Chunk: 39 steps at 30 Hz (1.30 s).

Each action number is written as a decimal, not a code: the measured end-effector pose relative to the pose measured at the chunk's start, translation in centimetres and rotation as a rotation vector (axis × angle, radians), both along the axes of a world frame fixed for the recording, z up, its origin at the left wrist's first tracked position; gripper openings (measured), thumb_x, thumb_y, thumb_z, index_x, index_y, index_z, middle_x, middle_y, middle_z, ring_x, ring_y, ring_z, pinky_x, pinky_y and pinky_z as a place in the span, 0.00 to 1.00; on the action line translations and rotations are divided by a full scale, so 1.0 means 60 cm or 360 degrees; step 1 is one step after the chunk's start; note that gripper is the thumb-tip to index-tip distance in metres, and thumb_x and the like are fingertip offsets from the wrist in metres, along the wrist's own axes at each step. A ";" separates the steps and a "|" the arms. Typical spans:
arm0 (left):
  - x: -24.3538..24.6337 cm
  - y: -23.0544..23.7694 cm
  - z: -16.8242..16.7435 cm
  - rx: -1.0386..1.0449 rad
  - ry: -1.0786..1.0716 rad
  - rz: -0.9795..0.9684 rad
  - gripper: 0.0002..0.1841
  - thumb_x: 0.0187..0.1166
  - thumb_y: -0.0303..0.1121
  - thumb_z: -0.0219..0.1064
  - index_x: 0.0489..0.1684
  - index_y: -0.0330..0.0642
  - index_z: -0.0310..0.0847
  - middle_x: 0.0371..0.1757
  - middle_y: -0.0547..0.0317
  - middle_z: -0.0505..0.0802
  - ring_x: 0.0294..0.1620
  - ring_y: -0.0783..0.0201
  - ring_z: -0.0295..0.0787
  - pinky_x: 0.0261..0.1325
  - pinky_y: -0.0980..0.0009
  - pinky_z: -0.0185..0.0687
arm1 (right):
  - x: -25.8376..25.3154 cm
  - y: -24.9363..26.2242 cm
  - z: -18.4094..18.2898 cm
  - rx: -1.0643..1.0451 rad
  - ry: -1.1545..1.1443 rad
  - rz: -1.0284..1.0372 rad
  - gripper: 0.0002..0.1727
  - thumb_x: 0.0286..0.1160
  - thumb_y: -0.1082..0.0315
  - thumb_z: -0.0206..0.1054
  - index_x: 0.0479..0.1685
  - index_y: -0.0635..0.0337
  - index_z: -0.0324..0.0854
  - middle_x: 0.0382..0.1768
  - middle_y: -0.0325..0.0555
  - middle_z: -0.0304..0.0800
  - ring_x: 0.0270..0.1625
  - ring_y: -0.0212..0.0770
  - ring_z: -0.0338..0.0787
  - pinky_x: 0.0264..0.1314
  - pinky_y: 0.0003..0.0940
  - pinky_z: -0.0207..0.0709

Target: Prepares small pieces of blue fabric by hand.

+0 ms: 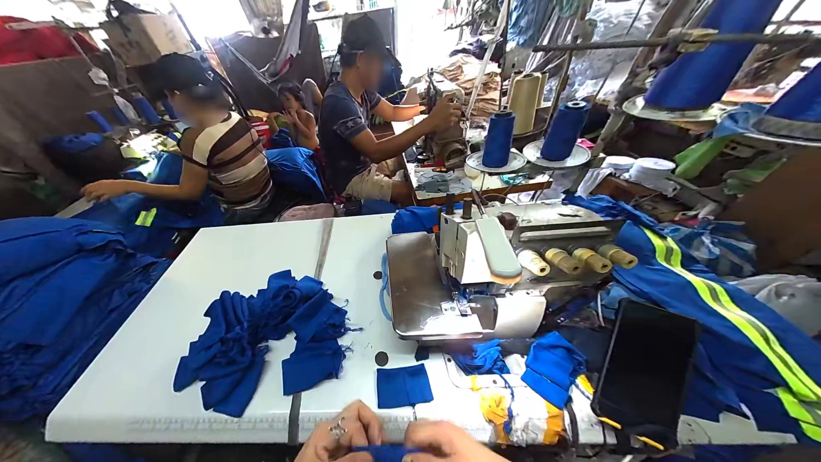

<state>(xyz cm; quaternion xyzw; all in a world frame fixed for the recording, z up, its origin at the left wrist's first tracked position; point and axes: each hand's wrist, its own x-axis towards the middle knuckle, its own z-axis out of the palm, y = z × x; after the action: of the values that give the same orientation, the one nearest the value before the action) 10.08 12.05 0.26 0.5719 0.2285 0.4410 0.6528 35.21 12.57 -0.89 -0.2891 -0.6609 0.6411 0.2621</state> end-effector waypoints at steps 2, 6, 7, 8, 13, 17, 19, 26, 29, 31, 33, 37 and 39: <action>0.020 0.011 0.012 -0.0013 0.0496 0.0349 0.10 0.76 0.32 0.72 0.24 0.38 0.85 0.53 0.58 0.90 0.55 0.72 0.86 0.58 0.73 0.83 | 0.009 0.013 0.021 -0.0239 -0.0024 -0.0464 0.08 0.78 0.66 0.69 0.39 0.63 0.84 0.29 0.38 0.88 0.25 0.30 0.86 0.30 0.29 0.84; 0.074 0.042 0.005 -0.0156 0.0986 0.0899 0.12 0.70 0.38 0.79 0.33 0.36 0.90 0.33 0.60 0.91 0.32 0.71 0.87 0.40 0.70 0.86 | -0.016 0.051 0.025 0.0032 -0.0121 -0.0965 0.16 0.68 0.70 0.76 0.51 0.58 0.77 0.26 0.35 0.85 0.19 0.29 0.81 0.20 0.26 0.78; 0.079 0.050 -0.006 -0.0128 0.1092 0.0961 0.14 0.69 0.39 0.79 0.38 0.36 0.88 0.30 0.59 0.90 0.29 0.68 0.86 0.38 0.65 0.85 | -0.022 0.059 0.013 0.0306 -0.0341 -0.1023 0.18 0.69 0.67 0.76 0.55 0.61 0.78 0.29 0.39 0.87 0.24 0.33 0.84 0.27 0.31 0.81; 0.081 0.056 -0.018 -0.0068 0.1201 0.0978 0.17 0.69 0.39 0.79 0.47 0.35 0.87 0.30 0.55 0.90 0.29 0.61 0.86 0.39 0.58 0.85 | -0.028 0.063 -0.001 0.0583 -0.0607 -0.1085 0.19 0.70 0.64 0.74 0.57 0.64 0.81 0.30 0.45 0.88 0.27 0.41 0.86 0.32 0.41 0.82; 0.038 0.034 -0.042 0.0535 0.1332 0.1255 0.11 0.72 0.28 0.75 0.48 0.33 0.89 0.47 0.46 0.93 0.47 0.55 0.93 0.53 0.59 0.90 | -0.040 0.062 -0.021 0.1066 -0.1111 -0.1088 0.20 0.75 0.66 0.70 0.64 0.65 0.84 0.45 0.57 0.95 0.43 0.60 0.96 0.43 0.63 0.86; -0.025 0.038 -0.045 0.0865 0.1668 0.1555 0.15 0.61 0.21 0.77 0.48 0.36 0.91 0.55 0.40 0.92 0.61 0.37 0.87 0.64 0.41 0.82 | -0.035 0.063 -0.020 0.1050 -0.1084 -0.1048 0.22 0.77 0.65 0.69 0.67 0.67 0.82 0.50 0.60 0.94 0.48 0.62 0.96 0.48 0.63 0.86; -0.043 0.046 -0.051 0.0866 0.1804 0.1592 0.14 0.63 0.18 0.74 0.48 0.34 0.91 0.53 0.41 0.94 0.59 0.35 0.90 0.61 0.38 0.83 | -0.031 0.063 -0.015 0.0995 -0.1048 -0.0978 0.24 0.78 0.64 0.68 0.68 0.71 0.81 0.52 0.64 0.93 0.49 0.65 0.95 0.50 0.65 0.85; -0.074 0.101 0.058 -0.0104 0.1247 0.1632 0.13 0.68 0.20 0.75 0.50 0.32 0.87 0.44 0.51 0.96 0.45 0.60 0.95 0.55 0.60 0.90 | 0.006 0.067 0.000 0.0939 -0.0840 -0.0903 0.26 0.79 0.61 0.69 0.63 0.79 0.79 0.50 0.72 0.87 0.46 0.64 0.90 0.53 0.57 0.83; -0.057 0.099 0.103 -0.0105 0.1064 0.1641 0.19 0.58 0.23 0.83 0.48 0.34 0.85 0.37 0.56 0.94 0.37 0.64 0.93 0.46 0.65 0.90 | 0.002 0.053 0.029 0.1072 -0.0628 -0.0961 0.20 0.78 0.68 0.69 0.63 0.74 0.82 0.52 0.69 0.87 0.47 0.57 0.90 0.52 0.47 0.86; -0.017 0.077 0.113 -0.0027 0.0954 0.1447 0.23 0.53 0.26 0.86 0.47 0.33 0.83 0.35 0.56 0.90 0.34 0.64 0.88 0.41 0.66 0.86 | -0.012 0.034 0.058 0.0826 -0.0358 -0.0823 0.24 0.81 0.68 0.66 0.70 0.77 0.75 0.58 0.66 0.86 0.50 0.48 0.91 0.54 0.40 0.87; 0.029 0.045 0.109 0.0058 0.0829 0.1117 0.23 0.52 0.25 0.86 0.47 0.32 0.83 0.35 0.56 0.89 0.33 0.66 0.87 0.39 0.69 0.86 | -0.031 0.022 0.074 0.0458 -0.0030 -0.0562 0.34 0.82 0.65 0.66 0.79 0.79 0.61 0.65 0.62 0.83 0.56 0.42 0.92 0.59 0.40 0.88; 0.073 -0.007 0.103 0.0131 0.0883 0.0673 0.12 0.66 0.16 0.72 0.47 0.26 0.85 0.42 0.45 0.92 0.42 0.58 0.91 0.51 0.60 0.88 | -0.049 0.009 0.070 0.0086 0.0236 -0.0481 0.33 0.70 0.78 0.71 0.76 0.74 0.63 0.52 0.46 0.90 0.50 0.33 0.92 0.56 0.36 0.89; 0.074 -0.022 0.106 0.0271 0.1068 0.0754 0.10 0.67 0.15 0.70 0.45 0.27 0.87 0.43 0.42 0.92 0.45 0.51 0.91 0.55 0.53 0.87 | -0.041 0.007 0.055 0.0303 0.0106 -0.0562 0.22 0.69 0.82 0.67 0.66 0.73 0.76 0.48 0.45 0.91 0.44 0.31 0.91 0.47 0.30 0.88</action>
<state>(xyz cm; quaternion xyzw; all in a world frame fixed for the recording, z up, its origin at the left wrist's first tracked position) 14.49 10.73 6.62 0.6674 0.5165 0.3856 0.3730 32.75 13.00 2.40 -0.3528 -0.6486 0.5290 0.4184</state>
